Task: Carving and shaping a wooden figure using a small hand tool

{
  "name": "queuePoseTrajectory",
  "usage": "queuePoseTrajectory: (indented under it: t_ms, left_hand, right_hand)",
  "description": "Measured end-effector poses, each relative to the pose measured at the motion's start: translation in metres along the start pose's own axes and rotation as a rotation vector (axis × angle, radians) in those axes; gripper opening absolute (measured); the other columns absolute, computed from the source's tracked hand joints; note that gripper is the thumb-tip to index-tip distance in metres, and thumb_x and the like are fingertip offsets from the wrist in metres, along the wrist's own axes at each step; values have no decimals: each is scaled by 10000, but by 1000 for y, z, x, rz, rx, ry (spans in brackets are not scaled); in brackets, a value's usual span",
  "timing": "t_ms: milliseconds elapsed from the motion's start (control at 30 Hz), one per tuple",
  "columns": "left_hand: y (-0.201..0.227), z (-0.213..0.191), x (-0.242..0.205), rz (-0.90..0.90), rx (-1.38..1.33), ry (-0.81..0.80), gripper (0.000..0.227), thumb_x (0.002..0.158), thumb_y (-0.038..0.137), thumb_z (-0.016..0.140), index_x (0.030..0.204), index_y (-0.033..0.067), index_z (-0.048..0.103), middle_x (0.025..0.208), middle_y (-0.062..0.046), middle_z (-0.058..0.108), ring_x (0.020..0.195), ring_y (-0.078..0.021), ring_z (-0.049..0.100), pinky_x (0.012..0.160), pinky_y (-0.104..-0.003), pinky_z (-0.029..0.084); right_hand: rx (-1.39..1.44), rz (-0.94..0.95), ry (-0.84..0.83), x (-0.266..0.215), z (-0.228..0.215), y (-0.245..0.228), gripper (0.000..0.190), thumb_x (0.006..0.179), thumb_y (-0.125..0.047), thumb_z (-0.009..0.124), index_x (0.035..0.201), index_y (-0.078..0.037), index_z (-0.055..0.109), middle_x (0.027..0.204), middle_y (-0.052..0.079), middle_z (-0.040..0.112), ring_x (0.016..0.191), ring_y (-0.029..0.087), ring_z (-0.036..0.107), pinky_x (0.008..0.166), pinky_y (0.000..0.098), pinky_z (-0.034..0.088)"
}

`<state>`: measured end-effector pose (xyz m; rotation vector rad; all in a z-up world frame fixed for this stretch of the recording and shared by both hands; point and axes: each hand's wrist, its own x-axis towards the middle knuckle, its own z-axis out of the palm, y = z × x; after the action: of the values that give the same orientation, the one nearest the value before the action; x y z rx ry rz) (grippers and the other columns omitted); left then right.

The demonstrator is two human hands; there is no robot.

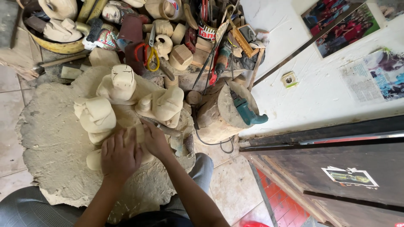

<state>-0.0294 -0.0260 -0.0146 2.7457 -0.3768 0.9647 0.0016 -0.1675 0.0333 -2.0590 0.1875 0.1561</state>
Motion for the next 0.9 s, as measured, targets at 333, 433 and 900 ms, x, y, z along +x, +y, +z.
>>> queuePoseTrajectory:
  t_ms: [333,433,900]
  left_hand:
    - [3,0,1,16,-19,-5,445,993,450,478,1300,263,740,1166,-74,628,1091,-252,607,999,-404,400]
    - [-1,5,-1,19,-45,3,464,948,432,494,1305,255,732,1185,-77,631,1118,-258,616,1016,-422,403]
    - [1,-1,2,22,2,4,424,935,454,563,1296,321,743,1161,-71,641,1069,-267,616,959,-438,400]
  right_hand:
    - [54,24,-15,-12,-9,-17,442,1084,-256,367,1426,-109,605,1337,227,647,1301,439,560,1103,531,441]
    - [36,-30,-30,20,4,20,409,1096,-266,395,1411,-139,624,1330,206,659,1296,426,574,1099,515,459]
    - [-66,-35,8,21,15,44,400,1124,-308,376,1412,-194,628,1295,137,687,1229,377,626,1054,516,494]
